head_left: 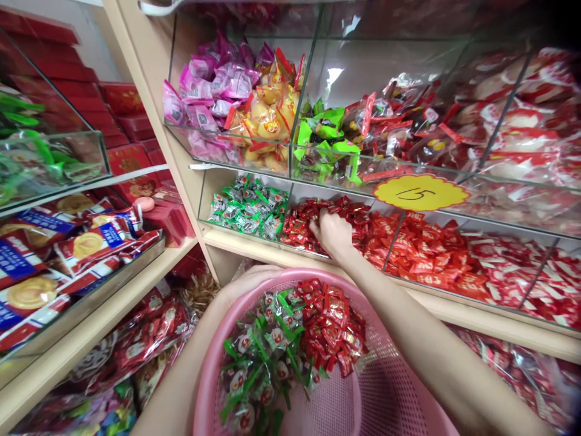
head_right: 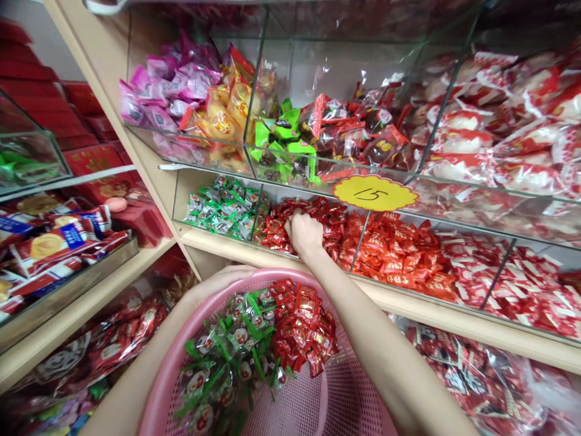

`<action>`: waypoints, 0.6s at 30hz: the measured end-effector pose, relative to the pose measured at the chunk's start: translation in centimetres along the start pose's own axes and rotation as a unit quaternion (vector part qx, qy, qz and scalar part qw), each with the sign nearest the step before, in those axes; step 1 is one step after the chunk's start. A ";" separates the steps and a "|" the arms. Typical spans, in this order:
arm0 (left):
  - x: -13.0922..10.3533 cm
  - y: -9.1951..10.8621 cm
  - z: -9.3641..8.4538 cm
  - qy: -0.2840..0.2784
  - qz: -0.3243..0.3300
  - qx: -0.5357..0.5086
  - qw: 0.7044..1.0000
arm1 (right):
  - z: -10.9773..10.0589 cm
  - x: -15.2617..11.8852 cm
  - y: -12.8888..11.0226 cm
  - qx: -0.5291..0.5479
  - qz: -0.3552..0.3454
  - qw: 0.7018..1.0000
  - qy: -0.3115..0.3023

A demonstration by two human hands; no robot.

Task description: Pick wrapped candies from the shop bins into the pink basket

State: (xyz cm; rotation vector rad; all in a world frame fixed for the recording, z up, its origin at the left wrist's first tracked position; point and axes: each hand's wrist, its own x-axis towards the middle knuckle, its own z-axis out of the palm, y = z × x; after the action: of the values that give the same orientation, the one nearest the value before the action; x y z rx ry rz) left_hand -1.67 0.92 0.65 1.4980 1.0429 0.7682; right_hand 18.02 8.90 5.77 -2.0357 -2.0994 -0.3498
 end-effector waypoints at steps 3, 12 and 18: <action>-0.3 0.3 0.0 0.007 0.005 0.003 1.000 | -1.5 -1.4 0.2 0.017 -0.005 1.000 0.026; 0.7 -1.3 -0.3 0.014 -0.043 0.021 0.999 | -1.6 -15.8 6.2 0.157 -0.156 0.975 -0.027; -0.1 -0.3 0.0 0.003 0.009 0.053 0.999 | 0.1 -21.7 9.3 0.090 -0.192 0.970 -0.119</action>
State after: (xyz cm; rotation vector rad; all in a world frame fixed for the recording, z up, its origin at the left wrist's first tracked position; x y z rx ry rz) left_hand -1.81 0.81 0.40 1.5979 1.0888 0.7408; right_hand 28.08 -11.50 -0.59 -1.6327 -2.5670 0.0380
